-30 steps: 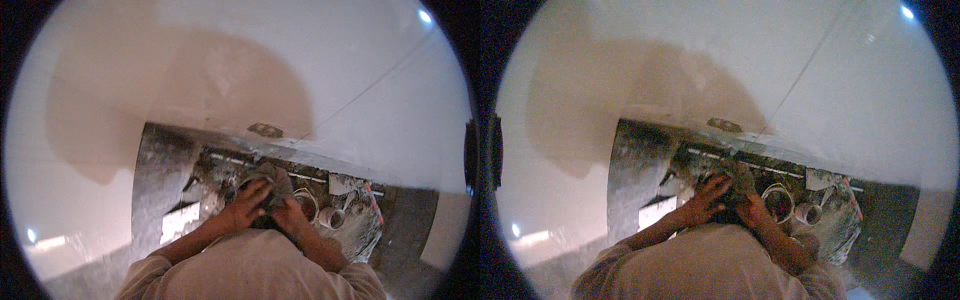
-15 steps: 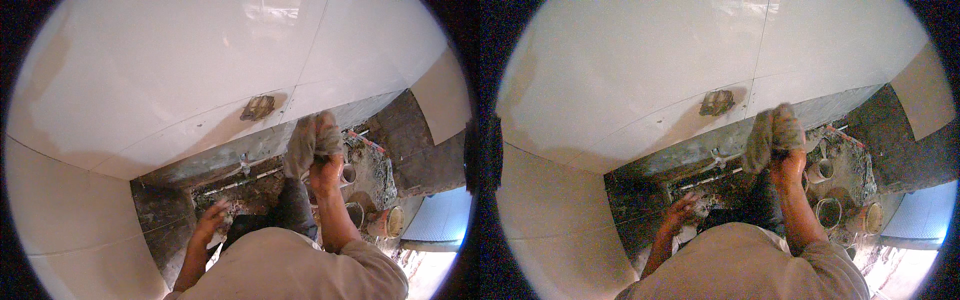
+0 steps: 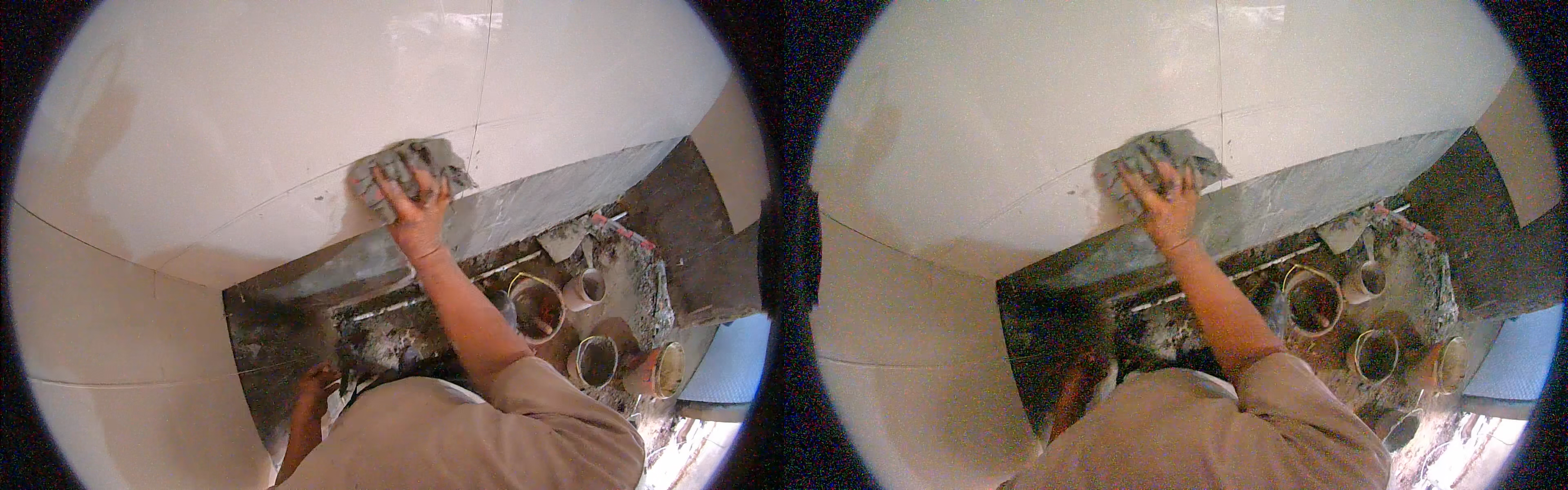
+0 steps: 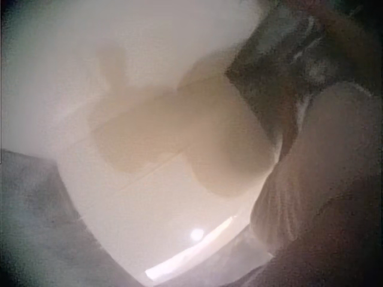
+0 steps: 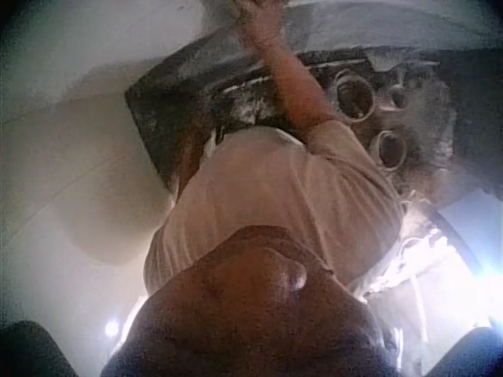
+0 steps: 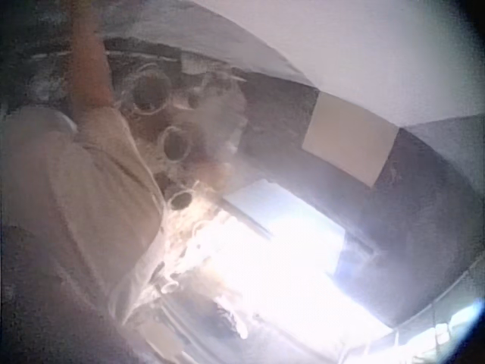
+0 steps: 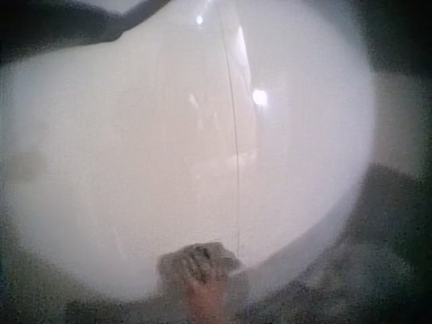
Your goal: The person installs white ceramic tiles on a wall, using a hammer to tap them into place and a trowel to apply adhesive. They measure the wall with a tape measure and clean the tiles with a cloth.
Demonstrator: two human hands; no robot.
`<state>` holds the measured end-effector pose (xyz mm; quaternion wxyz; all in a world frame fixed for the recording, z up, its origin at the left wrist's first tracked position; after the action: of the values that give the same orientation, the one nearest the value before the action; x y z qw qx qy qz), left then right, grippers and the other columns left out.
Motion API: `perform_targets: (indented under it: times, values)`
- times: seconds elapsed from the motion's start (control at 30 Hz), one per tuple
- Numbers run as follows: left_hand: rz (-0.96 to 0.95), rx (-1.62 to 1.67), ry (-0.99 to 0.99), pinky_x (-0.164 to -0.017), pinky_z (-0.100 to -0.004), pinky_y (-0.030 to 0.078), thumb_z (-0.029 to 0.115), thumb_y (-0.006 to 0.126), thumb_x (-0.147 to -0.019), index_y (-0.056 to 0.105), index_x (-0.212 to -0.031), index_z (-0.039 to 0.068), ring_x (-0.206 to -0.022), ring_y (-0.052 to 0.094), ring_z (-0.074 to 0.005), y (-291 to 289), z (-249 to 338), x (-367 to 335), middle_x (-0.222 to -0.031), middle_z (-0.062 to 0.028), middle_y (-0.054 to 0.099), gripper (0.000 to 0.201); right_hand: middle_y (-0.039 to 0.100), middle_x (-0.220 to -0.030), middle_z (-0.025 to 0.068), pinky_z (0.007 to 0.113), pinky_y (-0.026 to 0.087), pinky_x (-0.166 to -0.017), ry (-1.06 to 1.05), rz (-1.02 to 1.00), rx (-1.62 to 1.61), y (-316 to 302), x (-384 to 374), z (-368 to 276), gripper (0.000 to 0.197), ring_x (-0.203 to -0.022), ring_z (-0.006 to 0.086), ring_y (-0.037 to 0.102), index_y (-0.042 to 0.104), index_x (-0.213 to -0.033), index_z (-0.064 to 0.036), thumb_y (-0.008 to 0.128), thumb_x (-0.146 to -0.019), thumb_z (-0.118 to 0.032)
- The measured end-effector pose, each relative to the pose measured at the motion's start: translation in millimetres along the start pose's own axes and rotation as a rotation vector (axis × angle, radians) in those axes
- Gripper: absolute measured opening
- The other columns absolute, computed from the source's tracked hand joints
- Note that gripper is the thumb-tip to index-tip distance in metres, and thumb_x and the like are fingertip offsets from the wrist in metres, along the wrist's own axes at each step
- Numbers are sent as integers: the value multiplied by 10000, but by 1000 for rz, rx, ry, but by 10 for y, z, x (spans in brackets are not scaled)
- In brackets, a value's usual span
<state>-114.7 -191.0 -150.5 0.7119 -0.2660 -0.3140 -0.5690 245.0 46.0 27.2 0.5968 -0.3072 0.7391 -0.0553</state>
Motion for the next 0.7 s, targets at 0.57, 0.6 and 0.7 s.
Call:
perform_targets:
  times: [0.57, 0.6, 0.7]
  values:
    - [-39, -518, -7, -800, -400, 545, 207, 699, -938, 634, -1248, 106, -984, 665, -268, -300, -443, -754, -1128, -84, 692, 332, 498, -1349, 237, 457, 390, -1120, 491, 382, -187, -566, -157, 965, 680, -1304, 362, 466, 619, -1396, -109, 555, -747, 86]
    - [-40, -632, -43, -801, -395, 545, 195, 702, -934, 634, -1252, 109, -982, 665, -272, -159, -383, -662, -1127, -86, 692, 336, 498, -1333, 241, 447, 387, -1117, 504, 347, -28, -501, -85, 868, 679, -1295, 365, 464, 620, -1392, -105, 563, -741, 81]
    - [-64, -455, -5, -811, -400, 547, 219, 711, -927, 633, -1262, 107, -985, 659, -275, -132, -371, -543, -1127, -95, 692, 362, 499, -1298, 245, 453, 376, -1116, 467, 184, 21, -320, 229, 384, 687, -1278, 389, 460, 615, -1391, -103, 564, -728, 72]
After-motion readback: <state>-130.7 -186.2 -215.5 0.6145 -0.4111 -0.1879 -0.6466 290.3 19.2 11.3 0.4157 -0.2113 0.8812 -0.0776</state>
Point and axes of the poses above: each hand's wrist, its own x-axis away from the middle knuckle, its own y-axis out of the palm, z = x × y, the point moved 2 cm from there along -x, towards the middle knuckle
